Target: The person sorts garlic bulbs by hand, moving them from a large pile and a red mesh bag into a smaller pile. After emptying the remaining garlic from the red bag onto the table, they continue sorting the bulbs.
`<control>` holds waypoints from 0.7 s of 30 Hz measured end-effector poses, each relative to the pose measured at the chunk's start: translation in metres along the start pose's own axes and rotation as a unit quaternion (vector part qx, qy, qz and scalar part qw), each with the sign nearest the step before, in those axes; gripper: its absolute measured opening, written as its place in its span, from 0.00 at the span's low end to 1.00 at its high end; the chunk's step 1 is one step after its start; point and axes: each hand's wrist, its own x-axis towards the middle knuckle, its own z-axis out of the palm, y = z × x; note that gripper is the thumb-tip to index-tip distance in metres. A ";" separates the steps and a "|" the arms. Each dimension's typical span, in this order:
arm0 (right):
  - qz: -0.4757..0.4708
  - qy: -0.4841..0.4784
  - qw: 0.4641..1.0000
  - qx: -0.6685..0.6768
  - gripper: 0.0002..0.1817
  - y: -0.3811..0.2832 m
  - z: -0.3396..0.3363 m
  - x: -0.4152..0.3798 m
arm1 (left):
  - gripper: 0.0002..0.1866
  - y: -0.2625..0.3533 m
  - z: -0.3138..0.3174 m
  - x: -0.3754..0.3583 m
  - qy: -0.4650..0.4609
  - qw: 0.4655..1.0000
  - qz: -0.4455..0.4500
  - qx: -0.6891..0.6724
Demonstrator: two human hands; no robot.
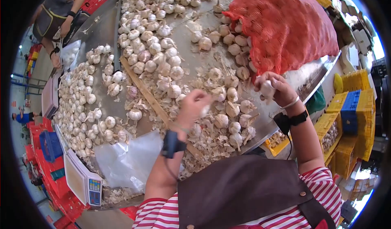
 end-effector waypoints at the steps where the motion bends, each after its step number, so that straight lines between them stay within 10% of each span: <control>1: 0.048 0.009 0.997 -0.060 0.14 0.006 -0.015 -0.002 | 0.17 0.003 0.012 0.007 0.032 0.984 0.098 0.142; 3: 0.233 0.057 0.920 -0.311 0.16 0.003 -0.005 0.011 | 0.20 0.018 0.034 0.013 0.028 0.929 0.144 0.340; 6: -0.057 -0.008 0.634 -0.771 0.16 0.042 0.006 0.011 | 0.21 0.022 0.051 0.029 -0.020 0.903 0.095 0.418; 9: 0.140 -0.036 0.616 -0.775 0.16 0.063 0.016 0.019 | 0.19 0.024 0.051 0.030 -0.023 0.908 0.097 0.407; 12: 0.141 -0.041 0.608 -0.780 0.17 0.058 0.011 0.020 | 0.15 0.039 0.031 0.010 -0.032 0.946 0.036 0.320; 14: 0.121 -0.043 0.617 -0.776 0.18 0.055 0.005 0.014 | 0.20 0.019 0.017 -0.005 -0.023 0.992 -0.046 -0.111; 16: 0.103 0.008 0.642 -0.760 0.18 0.047 0.003 0.008 | 0.19 0.010 0.006 -0.032 -0.048 0.929 -0.103 -0.351; 20: -0.040 0.024 0.821 -0.569 0.22 0.033 0.034 0.000 | 0.26 -0.002 0.009 -0.089 -0.189 0.846 -0.044 -0.497; 21: -0.037 -0.006 0.871 -0.490 0.23 0.027 0.061 0.001 | 0.29 -0.044 0.029 -0.079 -0.234 0.838 0.126 -0.477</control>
